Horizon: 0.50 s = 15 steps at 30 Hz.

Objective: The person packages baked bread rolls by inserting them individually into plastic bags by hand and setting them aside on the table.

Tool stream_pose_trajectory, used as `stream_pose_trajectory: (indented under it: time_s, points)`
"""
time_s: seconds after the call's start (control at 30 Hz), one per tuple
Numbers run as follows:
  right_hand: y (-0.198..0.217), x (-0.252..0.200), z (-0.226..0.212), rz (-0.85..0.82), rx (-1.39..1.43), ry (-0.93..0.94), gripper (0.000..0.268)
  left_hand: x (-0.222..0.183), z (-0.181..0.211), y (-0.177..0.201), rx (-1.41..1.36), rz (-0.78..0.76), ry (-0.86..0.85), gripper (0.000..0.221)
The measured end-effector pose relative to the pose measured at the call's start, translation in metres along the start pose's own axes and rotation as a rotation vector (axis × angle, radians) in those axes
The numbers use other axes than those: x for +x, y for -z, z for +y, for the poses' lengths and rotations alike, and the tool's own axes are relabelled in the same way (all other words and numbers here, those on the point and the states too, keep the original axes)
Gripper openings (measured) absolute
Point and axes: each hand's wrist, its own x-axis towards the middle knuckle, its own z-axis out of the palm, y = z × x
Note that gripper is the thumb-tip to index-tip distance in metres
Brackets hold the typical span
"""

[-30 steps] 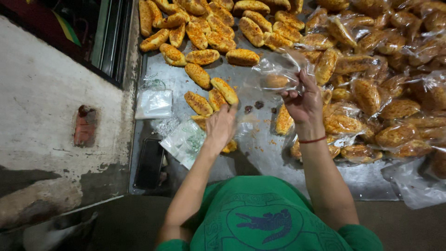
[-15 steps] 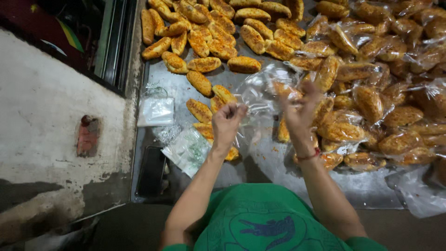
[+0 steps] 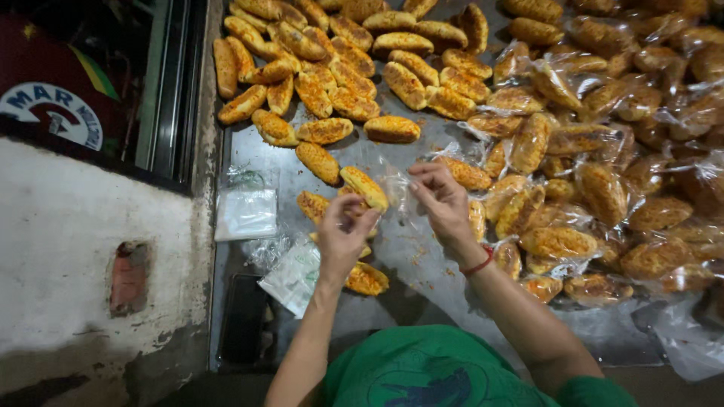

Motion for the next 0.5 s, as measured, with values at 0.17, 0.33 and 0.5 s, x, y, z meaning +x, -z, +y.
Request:
stream_pose_trajectory:
  time_s: [0.17,0.33,0.5]
  points:
    - [-0.013,0.013,0.022,-0.148,0.005,0.191,0.005,0.016,-0.016,-0.039,-0.417,-0.097,0.479,0.013]
    - [0.01,0.043,0.047,0.045,0.037,0.268,0.001,0.013,-0.024,-0.035,-0.645,-0.333,0.356,0.016]
    - [0.039,0.11,0.049,-0.144,-0.601,0.131,0.028,0.021,-0.014,-0.028,-0.52,-0.294,0.445,0.013]
